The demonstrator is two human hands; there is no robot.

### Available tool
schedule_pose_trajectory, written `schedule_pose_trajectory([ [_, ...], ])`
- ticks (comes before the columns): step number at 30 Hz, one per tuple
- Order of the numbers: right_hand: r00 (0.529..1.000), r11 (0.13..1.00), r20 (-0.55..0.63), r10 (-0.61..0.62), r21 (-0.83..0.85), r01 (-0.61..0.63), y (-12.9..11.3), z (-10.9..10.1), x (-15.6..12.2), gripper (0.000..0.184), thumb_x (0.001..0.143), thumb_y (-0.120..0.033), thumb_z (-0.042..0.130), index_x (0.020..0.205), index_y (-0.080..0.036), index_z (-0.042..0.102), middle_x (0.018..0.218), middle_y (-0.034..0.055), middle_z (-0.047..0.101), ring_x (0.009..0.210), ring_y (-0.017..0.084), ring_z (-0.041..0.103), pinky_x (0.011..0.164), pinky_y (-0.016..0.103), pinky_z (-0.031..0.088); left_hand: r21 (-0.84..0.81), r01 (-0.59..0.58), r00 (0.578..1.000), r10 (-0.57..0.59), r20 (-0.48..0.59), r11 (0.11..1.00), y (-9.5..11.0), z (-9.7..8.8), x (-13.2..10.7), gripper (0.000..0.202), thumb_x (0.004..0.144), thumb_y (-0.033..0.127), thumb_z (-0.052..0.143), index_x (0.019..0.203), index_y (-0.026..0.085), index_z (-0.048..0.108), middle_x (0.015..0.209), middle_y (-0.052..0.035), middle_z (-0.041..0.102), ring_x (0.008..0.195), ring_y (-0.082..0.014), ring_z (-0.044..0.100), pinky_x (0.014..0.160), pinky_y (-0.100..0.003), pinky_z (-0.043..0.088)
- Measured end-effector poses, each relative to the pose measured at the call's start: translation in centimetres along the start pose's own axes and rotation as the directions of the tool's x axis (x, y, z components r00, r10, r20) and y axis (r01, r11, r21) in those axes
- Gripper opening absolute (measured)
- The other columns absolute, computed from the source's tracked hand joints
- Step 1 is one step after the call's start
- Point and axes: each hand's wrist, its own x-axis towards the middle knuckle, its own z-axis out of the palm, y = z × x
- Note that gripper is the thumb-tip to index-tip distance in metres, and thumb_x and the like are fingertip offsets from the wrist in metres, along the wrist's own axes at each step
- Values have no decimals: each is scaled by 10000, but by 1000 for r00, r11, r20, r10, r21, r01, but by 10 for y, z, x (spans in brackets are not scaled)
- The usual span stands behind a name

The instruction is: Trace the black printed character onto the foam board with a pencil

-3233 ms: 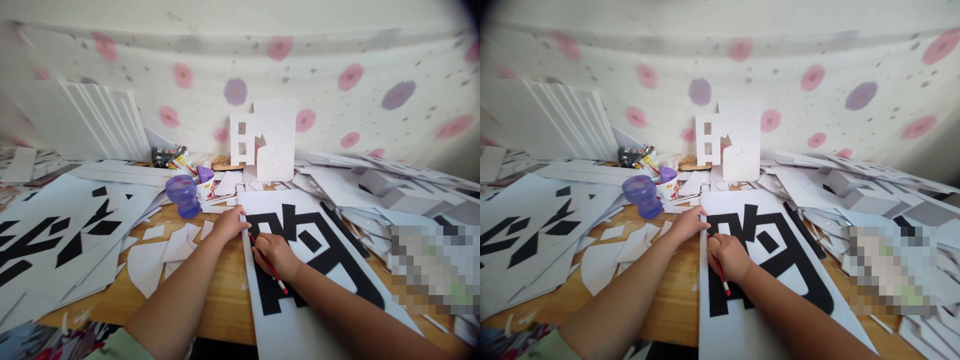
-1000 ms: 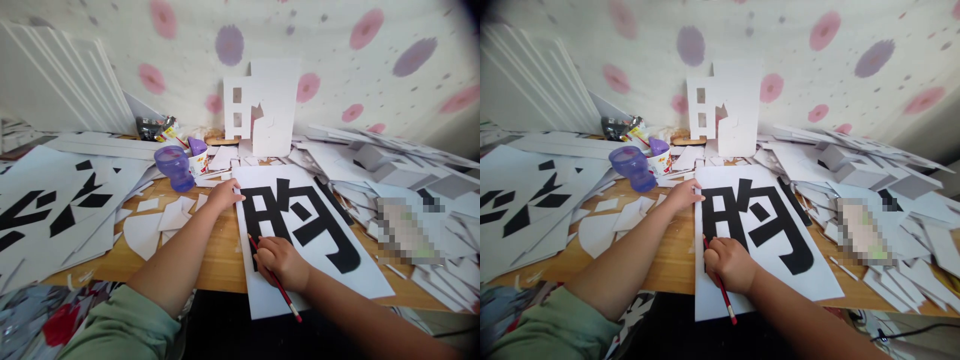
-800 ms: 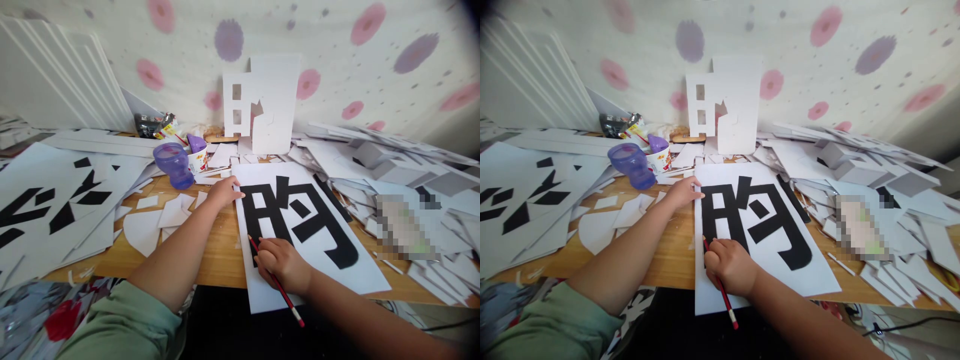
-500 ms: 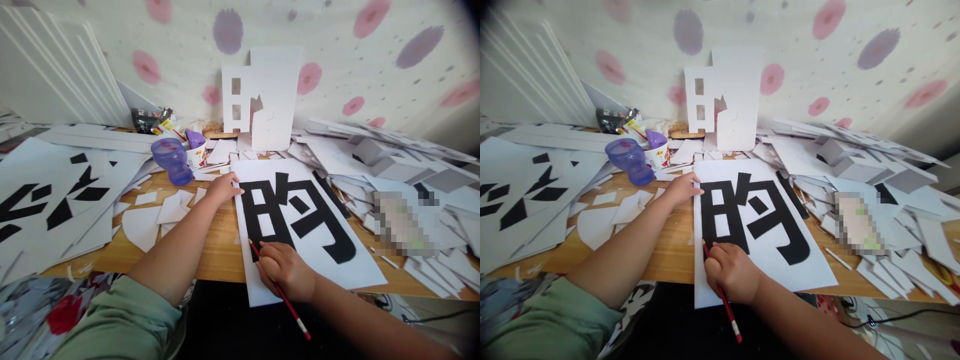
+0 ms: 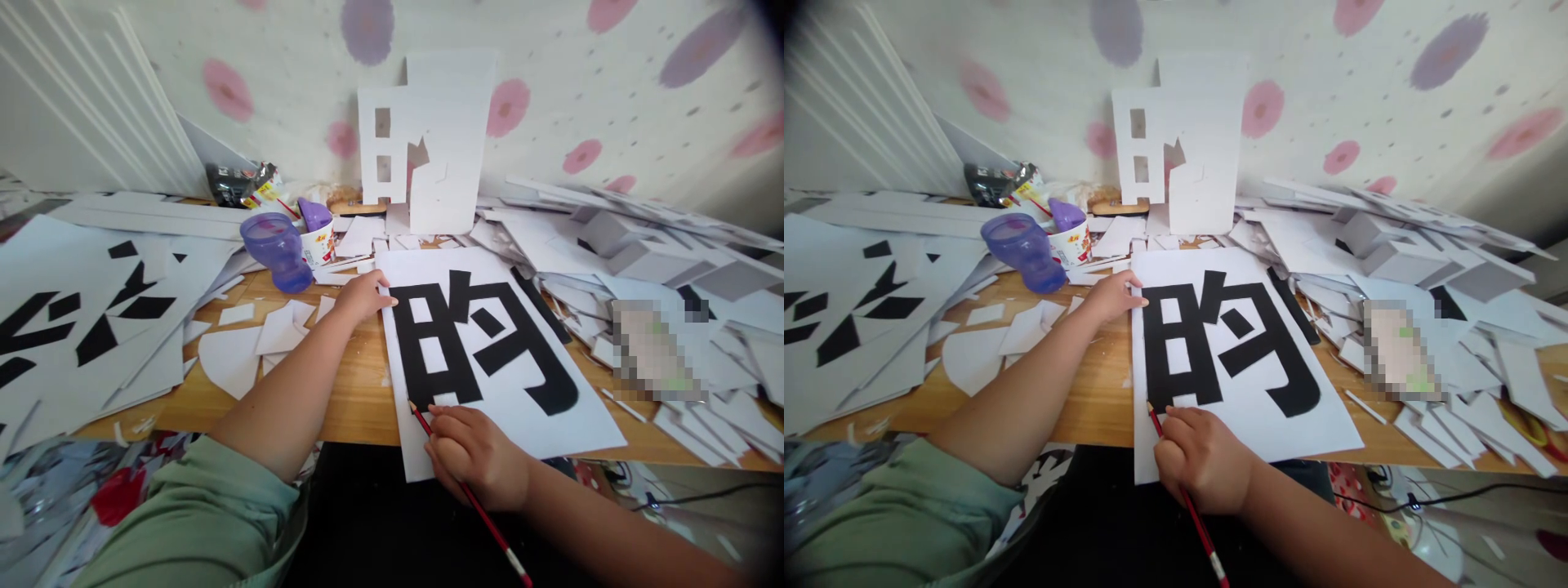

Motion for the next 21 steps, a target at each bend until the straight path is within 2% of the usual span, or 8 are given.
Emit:
schedule_pose_trajectory([
  [7, 1000, 999, 1, -13, 39, 13, -4, -3, -4, 254, 841, -69, 428, 628, -207, 440, 627, 17, 454, 611, 161, 434, 732, 345, 528, -13, -14, 1000, 14, 0, 1000, -6, 4, 4, 319, 647, 380, 754, 911, 258, 624, 796, 3, 637, 710, -189, 584, 621, -282, 404],
  [21, 1000, 997, -19, 22, 81, -20, -10, -6, -9, 224, 797, -42, 438, 655, -215, 434, 642, 14, 468, 618, 159, 444, 819, 366, 524, -19, -8, 1000, 8, 3, 1000, -2, 2, 3, 318, 654, 378, 753, 911, 241, 625, 780, -2, 622, 706, -185, 576, 627, -280, 407],
])
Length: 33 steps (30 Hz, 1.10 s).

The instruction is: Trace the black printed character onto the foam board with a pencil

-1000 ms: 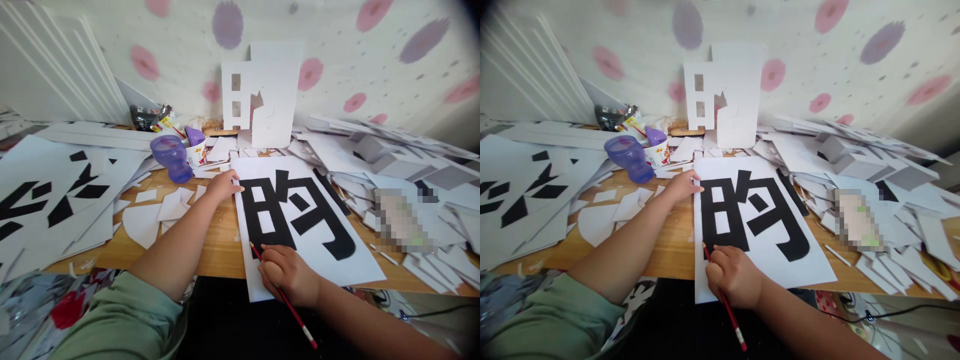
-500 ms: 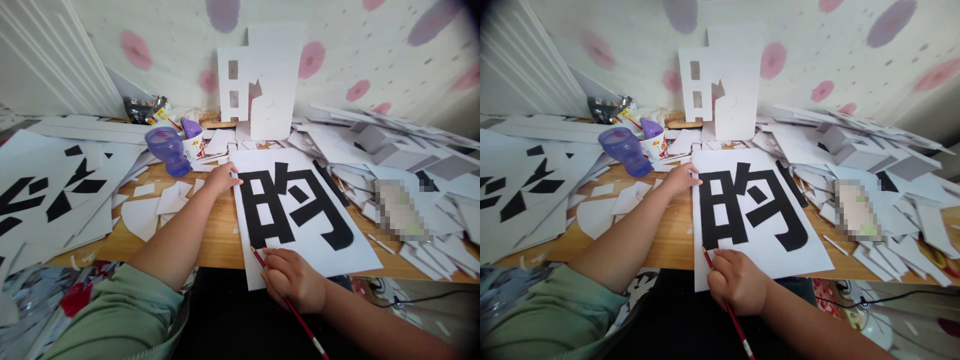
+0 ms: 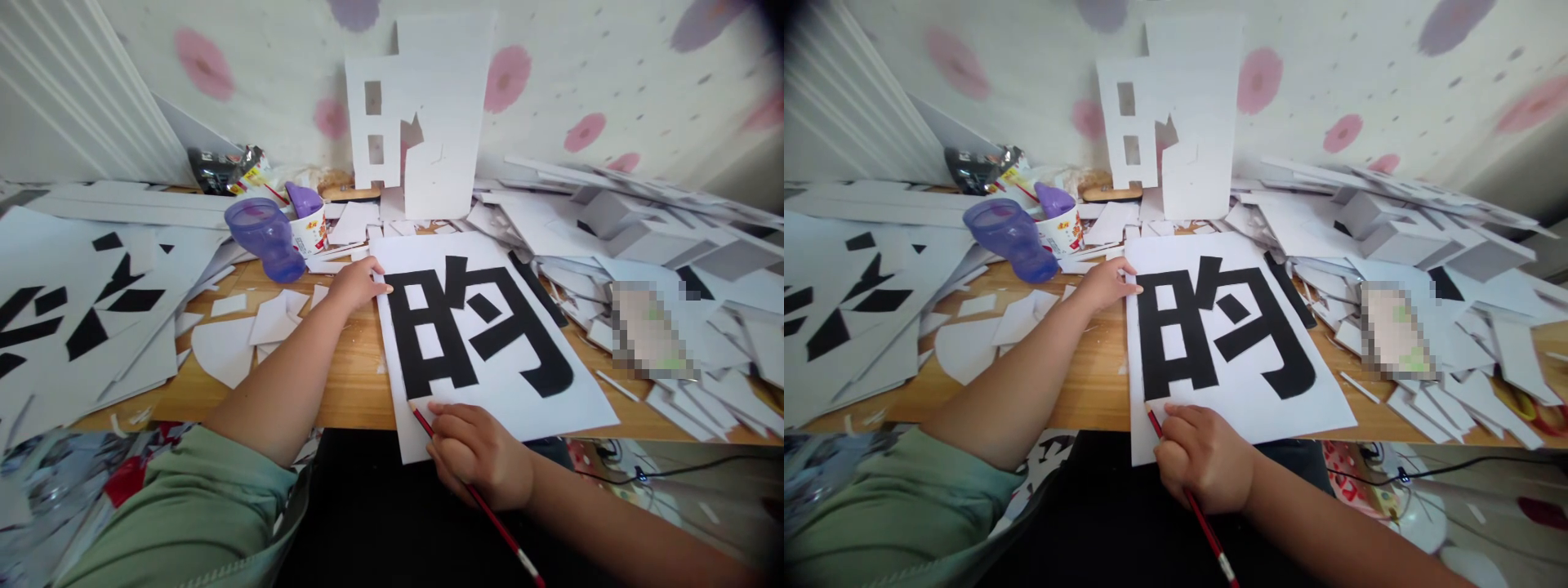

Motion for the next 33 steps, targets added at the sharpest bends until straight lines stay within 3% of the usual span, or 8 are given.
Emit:
schedule_pose_trajectory([
  [8, 979, 947, -31, 204, 261, -189, 5, -7, 0, 150, 848, -96, 453, 745, -200, 480, 677, 12, 535, 613, 144, 522, 628, 283, 499, 12, 3, 1000, -3, -1, 1000, 4, -1, -3, 305, 672, 363, 743, 922, 243, 619, 793, -5, 621, 716, -187, 578, 620, -278, 402],
  [11, 837, 661, 7, 547, 610, -437, 16, -12, 1, 109, 905, -192, 477, 961, -190, 570, 801, 34, 632, 672, 139, 603, 606, 263, 503, 29, 3, 1000, -3, 0, 1000, 5, -1, -4, 300, 682, 362, 736, 932, 246, 617, 787, -2, 619, 715, -184, 580, 619, -275, 397],
  [14, 746, 441, 149, 649, 726, -528, 24, -15, 4, 131, 895, -289, 552, 916, -183, 627, 812, 46, 663, 743, 160, 630, 657, 285, 510, 49, 1, 1000, -1, -4, 999, 6, -1, -5, 300, 695, 360, 727, 950, 245, 617, 802, -4, 627, 720, -181, 579, 628, -275, 394],
  [18, 677, 406, 190, 711, 675, -616, 21, -13, 8, 125, 821, -269, 627, 755, -177, 573, 647, -6, 592, 544, 101, 516, 479, 210, 403, 94, 5, 999, -2, -33, 996, 15, -5, -11, 254, 724, 350, 701, 944, 249, 625, 794, -7, 627, 734, -192, 578, 628, -285, 375],
  [22, 683, 402, 190, 705, 686, -606, 16, -9, 9, 137, 795, -212, 611, 694, -182, 523, 631, -16, 556, 515, 84, 467, 440, 193, 351, 158, -42, 992, 60, -109, 987, 33, -16, -30, 165, 769, 347, 646, 878, 229, 611, 740, -6, 607, 727, -193, 558, 621, -290, 340],
  [25, 723, 469, 177, 668, 654, -593, 17, -9, 10, 116, 791, -177, 585, 690, -181, 528, 655, 0, 575, 552, 98, 502, 477, 212, 384, 154, -246, 955, 212, 210, 957, 46, -20, -49, 203, 713, 379, 700, 682, 221, 577, 658, 18, 594, 624, -158, 520, 564, -278, 290],
  [28, 766, 533, 163, 622, 629, -566, 18, -11, 11, 108, 795, -147, 568, 699, -181, 532, 665, 5, 587, 567, 103, 526, 497, 219, 403, 156, -379, 783, 227, 579, 912, 55, -18, -65, 263, 604, 359, 777, 552, 226, 557, 567, 17, 554, 576, -162, 487, 546, -300, 253],
  [33, 804, 612, 144, 577, 575, -543, 19, -10, 12, 107, 823, -140, 555, 730, -189, 529, 688, 10, 605, 570, 104, 537, 500, 218, 415, 96, -355, 717, 205, 666, 930, 63, -12, -78, 283, 514, 292, 816, 483, 253, 538, 500, 20, 502, 566, -182, 491, 542, -328, 249],
])
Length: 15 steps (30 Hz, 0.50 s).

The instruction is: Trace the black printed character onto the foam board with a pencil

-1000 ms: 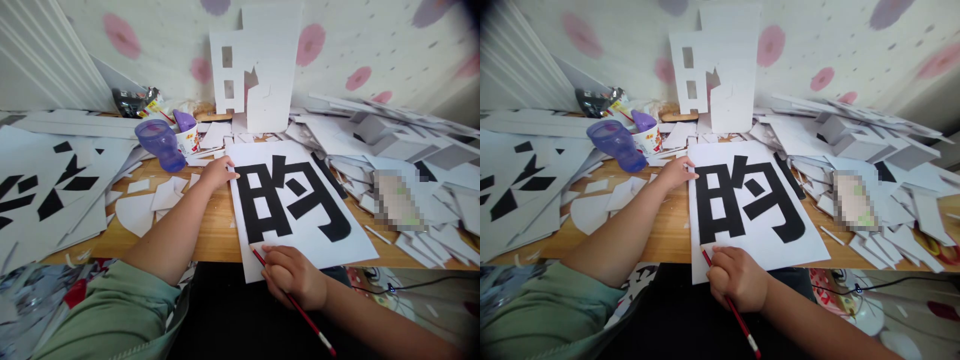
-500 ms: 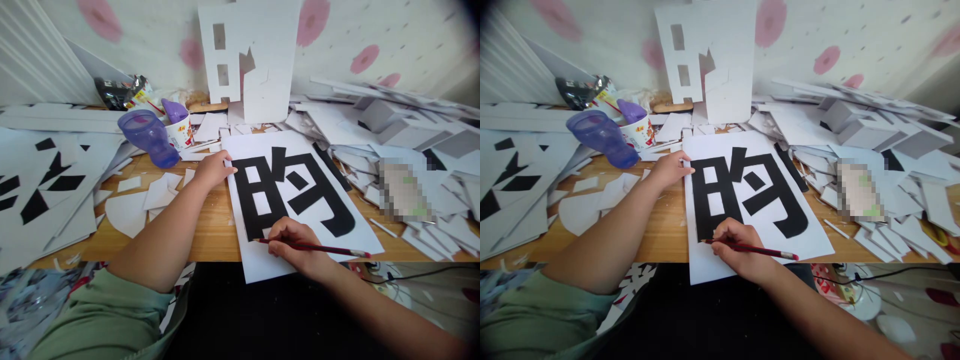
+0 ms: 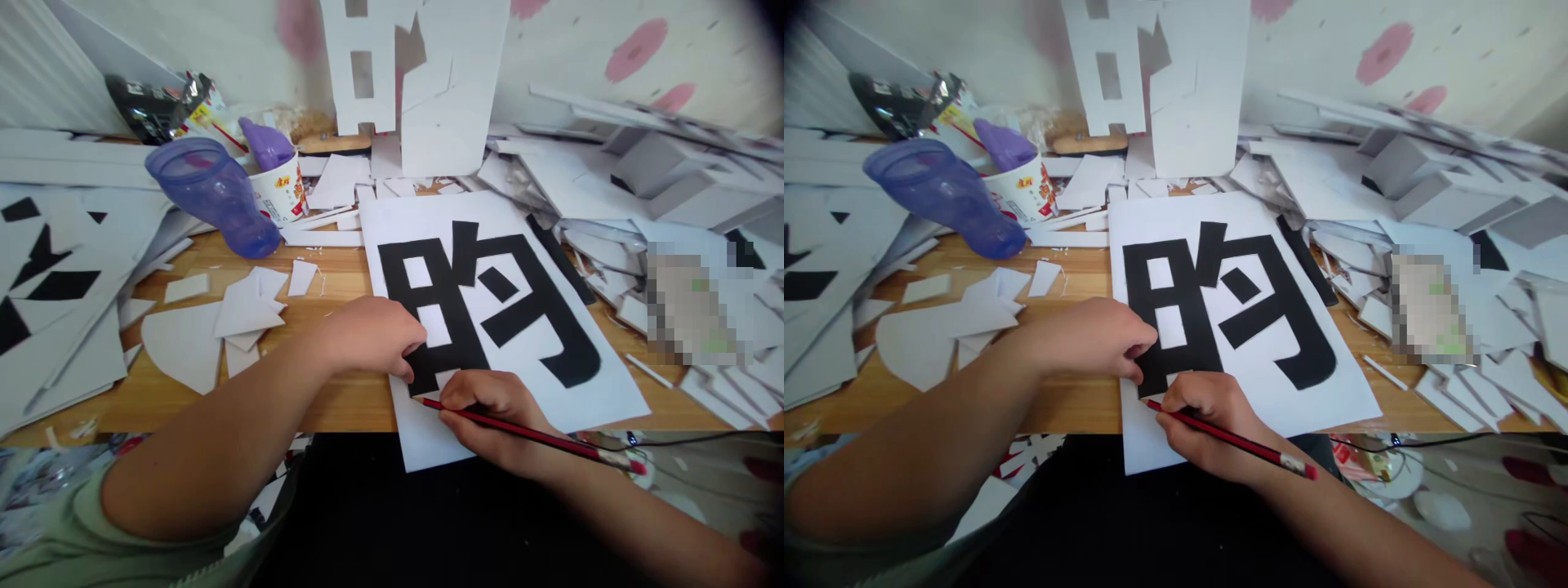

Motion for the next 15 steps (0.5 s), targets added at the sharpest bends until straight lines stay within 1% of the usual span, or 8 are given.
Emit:
schedule_pose_trajectory([
  [5, 998, 996, 42, -48, -78, 51, 2, 1, -2, 128, 840, -131, 551, 733, -194, 521, 745, 20, 629, 619, 111, 566, 543, 229, 433, -20, -24, 1000, 24, 0, 1000, 1, 6, 1, 329, 467, 309, 853, 472, 253, 529, 494, 15, 473, 584, -197, 502, 542, -339, 238],
  [8, 997, 992, 52, -59, -105, 64, 2, 1, -3, 156, 838, -125, 559, 710, -194, 501, 742, 16, 621, 628, 112, 567, 549, 229, 427, 15, -52, 998, 51, 22, 999, -1, 7, 3, 347, 485, 321, 856, 487, 246, 518, 494, 11, 444, 606, -207, 502, 562, -334, 229],
  [11, 998, 993, 26, -50, -110, 53, 1, 1, -3, 165, 842, -126, 538, 700, -196, 490, 713, 11, 601, 591, 105, 543, 521, 228, 405, 71, -91, 995, 87, 53, 993, -2, 7, 4, 326, 531, 352, 846, 535, 251, 536, 531, 6, 478, 616, -208, 496, 578, -327, 230],
  [15, 999, 993, -15, -46, -113, 44, -1, 0, -4, 162, 830, -114, 534, 698, -196, 487, 679, 1, 575, 558, 99, 513, 498, 228, 377, 128, -94, 993, 85, 77, 987, -2, 6, 5, 311, 572, 380, 826, 578, 253, 543, 599, 6, 548, 599, -199, 485, 561, -326, 229],
])
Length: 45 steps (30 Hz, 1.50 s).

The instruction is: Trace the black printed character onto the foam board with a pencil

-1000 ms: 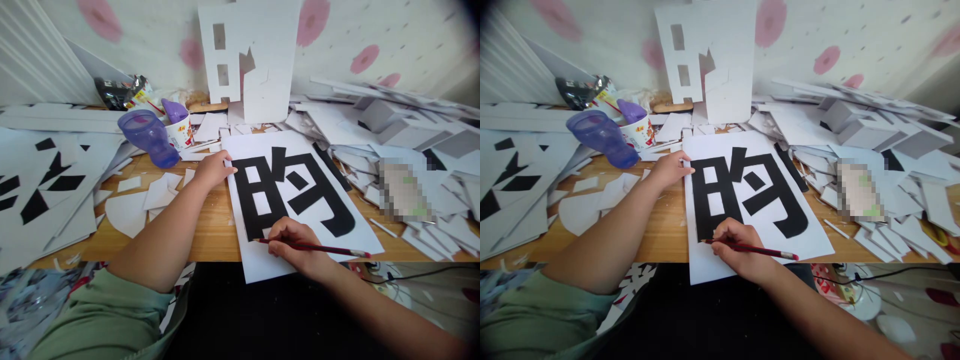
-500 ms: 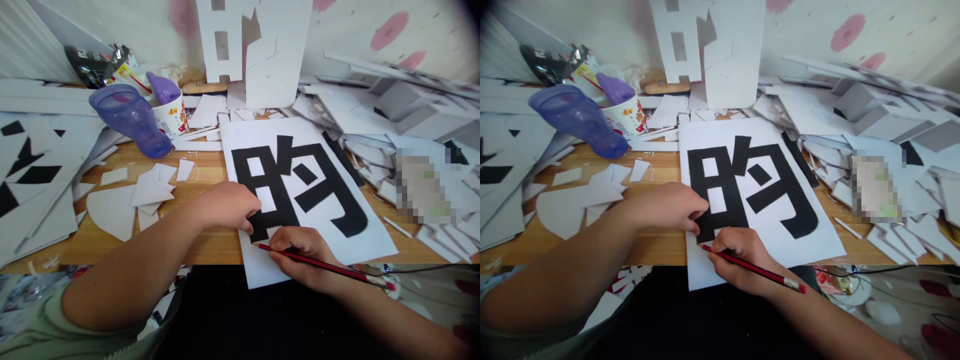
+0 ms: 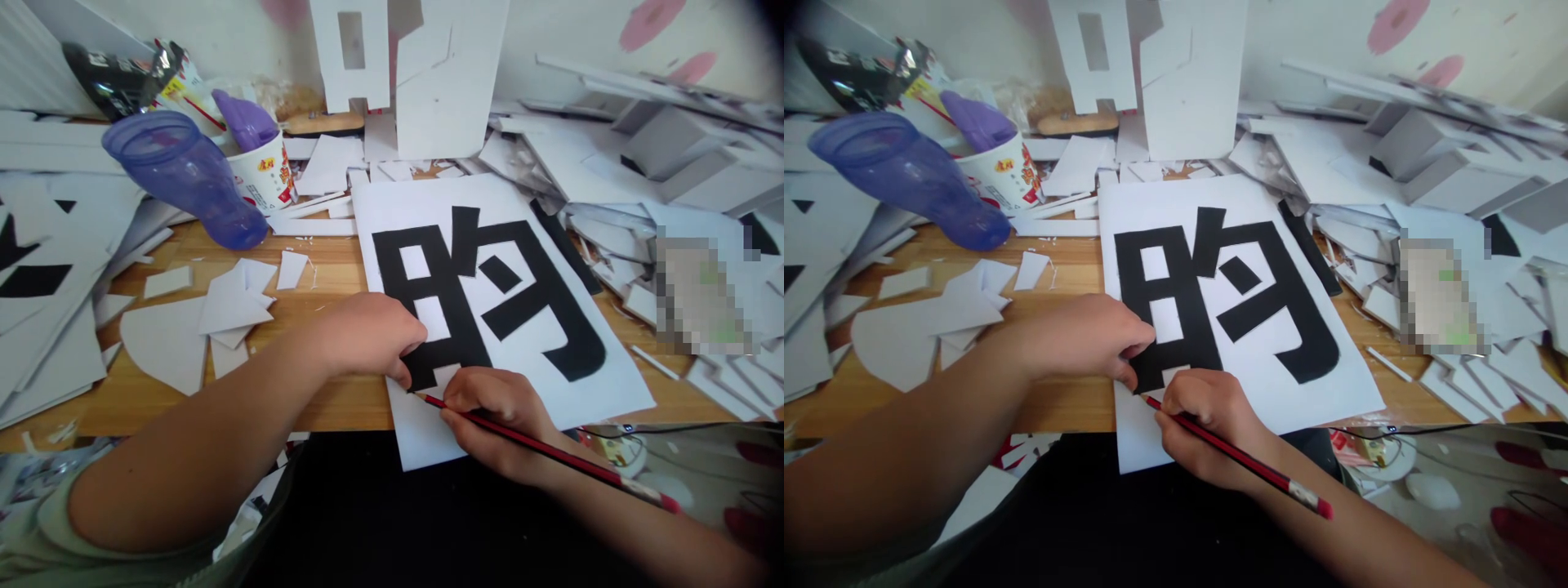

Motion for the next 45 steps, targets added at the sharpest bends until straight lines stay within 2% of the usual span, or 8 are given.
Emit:
schedule_pose_trajectory([
  [7, 999, 1000, -36, 17, 6, -16, -3, -1, -1, 156, 836, -117, 515, 703, -197, 494, 671, 8, 583, 556, 107, 515, 501, 239, 374, 45, 9, 1000, -10, 21, 999, 2, -2, 0, 332, 555, 435, 818, 592, 246, 549, 551, 16, 486, 556, -172, 457, 543, -315, 209],
  [12, 996, 998, -65, 55, -8, -55, -6, -3, -2, 179, 815, -121, 508, 660, -198, 465, 637, 2, 563, 528, 104, 492, 486, 238, 343, 81, -49, 998, 46, 45, 995, 6, -11, -5, 245, 638, 403, 743, 652, 231, 569, 595, 34, 527, 524, -134, 450, 496, -285, 215],
  [18, 986, 993, -123, 110, -19, -114, -7, -2, -4, 207, 784, -115, 506, 611, -196, 426, 588, -16, 520, 494, 91, 458, 467, 229, 309, 131, -68, 998, 65, 27, 989, 5, -10, -6, 251, 635, 427, 734, 665, 236, 572, 598, 33, 534, 521, -135, 448, 465, -270, 213],
  [30, 953, 962, -174, 247, -75, -263, -5, -6, -5, 206, 754, -155, 506, 568, -192, 425, 571, -19, 517, 511, 94, 458, 481, 224, 329, 164, -66, 997, 59, 46, 984, 6, -11, -4, 263, 653, 441, 734, 676, 232, 576, 606, 25, 546, 534, -143, 454, 480, -271, 228],
  [36, 940, 955, -174, 293, 15, -295, -3, -6, -7, 200, 756, -165, 520, 581, -200, 432, 568, -28, 491, 515, 103, 447, 479, 237, 323, 162, -65, 997, 59, 44, 985, 6, -11, -4, 256, 653, 435, 734, 671, 231, 580, 599, 29, 539, 528, -137, 454, 479, -273, 227],
  [40, 924, 954, -245, 295, 137, -268, 0, -3, -8, 177, 773, -163, 550, 619, -205, 473, 614, -28, 532, 552, 110, 484, 514, 245, 361, 173, -57, 998, 51, 39, 983, 7, -11, -4, 258, 644, 433, 741, 667, 230, 584, 599, 27, 547, 534, -140, 457, 485, -272, 231],
  [45, 900, 943, -280, 334, 97, -320, -1, 0, -4, 160, 761, -169, 563, 617, -204, 505, 606, -29, 547, 542, 107, 492, 513, 242, 370, 147, -47, 998, 40, 52, 988, 8, -13, -4, 246, 647, 429, 738, 675, 236, 588, 619, 29, 564, 555, -147, 483, 476, -268, 236],
])
